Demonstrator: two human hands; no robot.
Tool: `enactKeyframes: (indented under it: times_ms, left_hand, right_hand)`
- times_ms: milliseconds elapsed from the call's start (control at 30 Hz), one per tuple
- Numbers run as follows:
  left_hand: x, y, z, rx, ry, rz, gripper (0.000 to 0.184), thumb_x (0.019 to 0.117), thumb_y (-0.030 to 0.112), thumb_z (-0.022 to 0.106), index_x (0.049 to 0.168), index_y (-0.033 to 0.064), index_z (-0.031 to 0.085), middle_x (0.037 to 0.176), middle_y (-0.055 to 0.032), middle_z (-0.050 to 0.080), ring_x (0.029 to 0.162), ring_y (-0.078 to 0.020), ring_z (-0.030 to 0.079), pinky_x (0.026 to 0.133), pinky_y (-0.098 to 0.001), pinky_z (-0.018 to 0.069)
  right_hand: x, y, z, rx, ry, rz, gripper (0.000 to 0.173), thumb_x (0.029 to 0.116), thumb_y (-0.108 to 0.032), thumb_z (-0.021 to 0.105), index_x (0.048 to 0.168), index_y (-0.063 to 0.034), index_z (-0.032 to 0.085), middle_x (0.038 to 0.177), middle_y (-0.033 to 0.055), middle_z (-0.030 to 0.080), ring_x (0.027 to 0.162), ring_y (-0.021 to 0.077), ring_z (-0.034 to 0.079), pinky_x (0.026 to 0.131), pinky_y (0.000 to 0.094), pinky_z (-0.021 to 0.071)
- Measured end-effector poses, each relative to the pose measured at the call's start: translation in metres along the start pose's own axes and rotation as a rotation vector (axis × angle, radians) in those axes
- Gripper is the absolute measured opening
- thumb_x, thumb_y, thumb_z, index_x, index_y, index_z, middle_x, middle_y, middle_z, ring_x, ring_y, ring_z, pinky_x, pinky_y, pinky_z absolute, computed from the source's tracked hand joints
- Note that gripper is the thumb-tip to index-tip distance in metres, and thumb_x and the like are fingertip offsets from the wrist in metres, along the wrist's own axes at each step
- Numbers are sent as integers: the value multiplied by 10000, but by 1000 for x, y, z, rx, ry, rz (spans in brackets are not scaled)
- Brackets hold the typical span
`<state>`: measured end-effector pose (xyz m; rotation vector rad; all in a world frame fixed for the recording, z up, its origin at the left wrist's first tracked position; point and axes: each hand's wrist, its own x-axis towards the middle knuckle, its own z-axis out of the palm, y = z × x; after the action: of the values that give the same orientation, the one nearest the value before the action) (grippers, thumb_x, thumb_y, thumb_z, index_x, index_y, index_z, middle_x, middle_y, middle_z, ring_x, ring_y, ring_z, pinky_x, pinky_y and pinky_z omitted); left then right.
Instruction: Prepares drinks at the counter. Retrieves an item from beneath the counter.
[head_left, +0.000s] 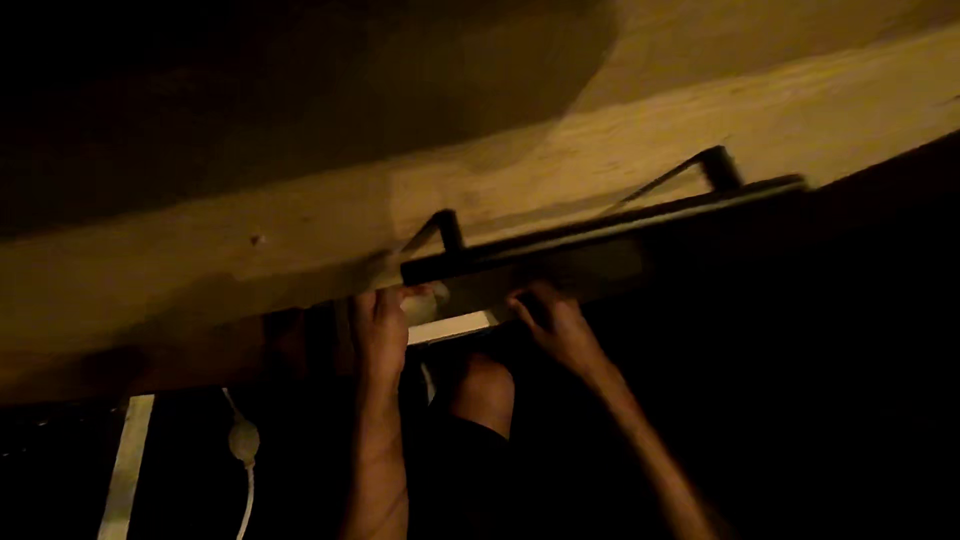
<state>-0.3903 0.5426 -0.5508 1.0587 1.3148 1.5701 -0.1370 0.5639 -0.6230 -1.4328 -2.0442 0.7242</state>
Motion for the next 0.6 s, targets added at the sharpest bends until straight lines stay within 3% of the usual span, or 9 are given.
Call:
enactKeyframes:
  times_ms: [133, 233, 367, 400, 433, 500, 533, 600]
  left_hand:
    - [12, 18, -7, -12, 55, 3, 212, 1041, 32, 478, 1220, 48, 590, 1029, 3, 711, 906, -106, 703, 874, -335, 606]
    - [18, 23, -16, 119, 79, -79, 297, 1027, 77, 550, 1319, 28, 570, 1188, -61, 649, 1069, -103, 638, 942, -336, 563]
    - [22, 31, -23, 247, 59, -165, 269, 1028, 112, 581, 1283, 30, 606, 1178, -75, 645, 1080, -102, 605, 949, -329, 526]
    - [22, 34, -22, 259, 61, -183, 262, 1023, 106, 595, 1271, 23, 613, 1163, -78, 648, 1063, -105, 608, 937, -328, 530]
    - [22, 35, -22, 265, 57, -202, 259, 1022, 105, 598, 1266, 19, 616, 1155, -85, 648, 1048, -114, 610, 922, -333, 531]
    - [24, 33, -24, 261, 40, -245, 253, 1034, 134, 592, 1262, 26, 609, 1114, -95, 642, 979, -135, 608, 842, -337, 533]
    - [25, 33, -25, 273, 29, -265, 261, 1038, 143, 590, 1269, 24, 605, 1114, -109, 642, 965, -152, 608, 827, -351, 534]
    - [25, 34, -25, 315, 24, -275, 268, 1032, 134, 598, 1271, 13, 606, 1117, -128, 640, 964, -170, 606, 829, -371, 530]
  right_hand:
    - [67, -3, 25, 3, -286, -44, 313, 1021, -290, 636, 1263, -92, 653, 1067, 104, 708, 935, 239, 696, 865, 488, 584]
    - [107, -3, 46, 62, -553, -76, 374, 994, -213, 678, 1325, -47, 627, 1151, 160, 700, 1026, 279, 684, 947, 495, 548]
    - [133, 7, 89, 148, -608, -86, 448, 1036, -499, 553, 1271, -142, 687, 1095, 69, 727, 986, 160, 697, 917, 417, 577]
    - [132, -2, 89, 132, -622, -47, 483, 1040, -519, 532, 1242, -110, 688, 1078, 105, 718, 975, 197, 687, 905, 442, 564]
    - [129, -23, 81, 120, -672, 31, 488, 1051, -471, 537, 1243, -43, 671, 1102, 174, 696, 1000, 268, 662, 929, 489, 521]
    - [128, -50, 72, 65, -765, 138, 483, 1063, -408, 541, 1268, 17, 638, 1160, 233, 670, 1053, 326, 637, 970, 511, 485]
    - [129, -56, 71, 51, -792, 151, 469, 1070, -378, 538, 1267, 37, 632, 1148, 240, 668, 1030, 320, 636, 955, 494, 488]
    - [130, -58, 72, 55, -811, 151, 417, 1081, -327, 525, 1219, 52, 633, 999, 182, 653, 848, 214, 591, 828, 381, 498]
